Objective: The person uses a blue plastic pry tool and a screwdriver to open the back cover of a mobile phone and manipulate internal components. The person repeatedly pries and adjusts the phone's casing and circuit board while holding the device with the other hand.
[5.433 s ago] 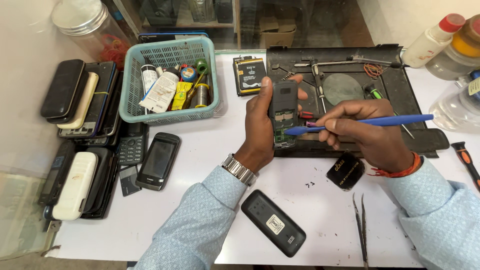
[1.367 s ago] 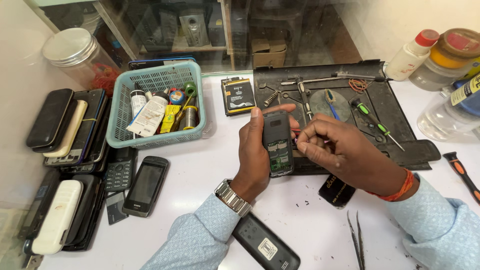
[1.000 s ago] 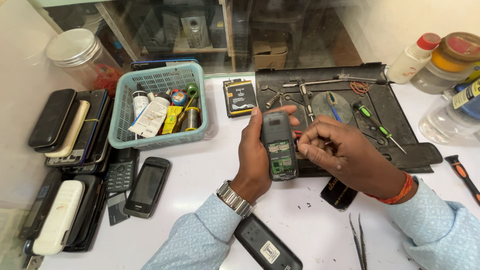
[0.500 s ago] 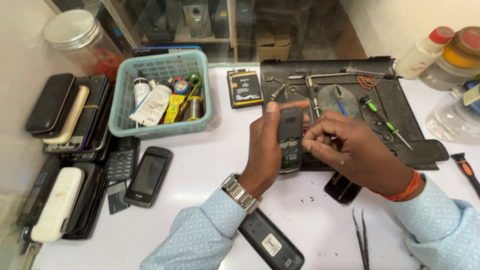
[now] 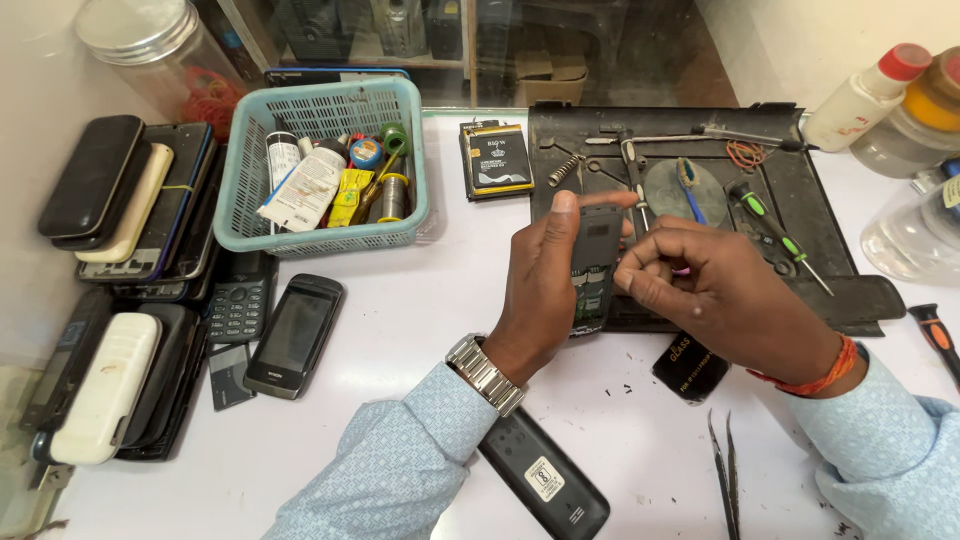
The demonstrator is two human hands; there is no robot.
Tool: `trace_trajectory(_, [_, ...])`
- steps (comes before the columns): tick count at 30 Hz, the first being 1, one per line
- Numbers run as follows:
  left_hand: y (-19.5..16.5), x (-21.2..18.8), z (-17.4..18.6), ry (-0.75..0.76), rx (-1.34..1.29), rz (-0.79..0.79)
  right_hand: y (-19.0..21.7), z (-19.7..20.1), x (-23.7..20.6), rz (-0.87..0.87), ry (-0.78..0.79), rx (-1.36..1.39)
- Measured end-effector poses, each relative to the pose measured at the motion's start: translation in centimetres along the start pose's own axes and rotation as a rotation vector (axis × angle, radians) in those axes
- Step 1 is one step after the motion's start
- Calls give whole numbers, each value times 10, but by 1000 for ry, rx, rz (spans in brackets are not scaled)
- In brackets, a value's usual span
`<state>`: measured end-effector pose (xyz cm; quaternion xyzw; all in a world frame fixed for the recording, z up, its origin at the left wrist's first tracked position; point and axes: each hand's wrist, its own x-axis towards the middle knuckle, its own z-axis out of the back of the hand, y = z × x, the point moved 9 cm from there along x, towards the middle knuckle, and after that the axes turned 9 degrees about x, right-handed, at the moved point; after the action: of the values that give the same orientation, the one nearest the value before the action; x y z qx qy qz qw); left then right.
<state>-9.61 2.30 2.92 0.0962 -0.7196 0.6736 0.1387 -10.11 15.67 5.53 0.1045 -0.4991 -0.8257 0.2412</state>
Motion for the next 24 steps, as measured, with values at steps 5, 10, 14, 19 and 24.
trace_trajectory(5, [-1, -1, 2, -14, 40, -30, -7, 0, 1, -54, -51, 16])
trace_trajectory(10, [3, 0, 4, -36, 4, -5, -2, -1, 1, -27, -89, -15])
trace_trajectory(14, [10, 4, 6, -53, -108, 71, -14, -3, 4, -180, -108, 114])
trace_trajectory(19, [24, 5, 7, -62, -223, 229, -30, -11, 4, -356, -87, 296])
trace_trajectory(24, [27, 7, 5, -38, -267, 260, -34, -10, 5, -332, -75, 381])
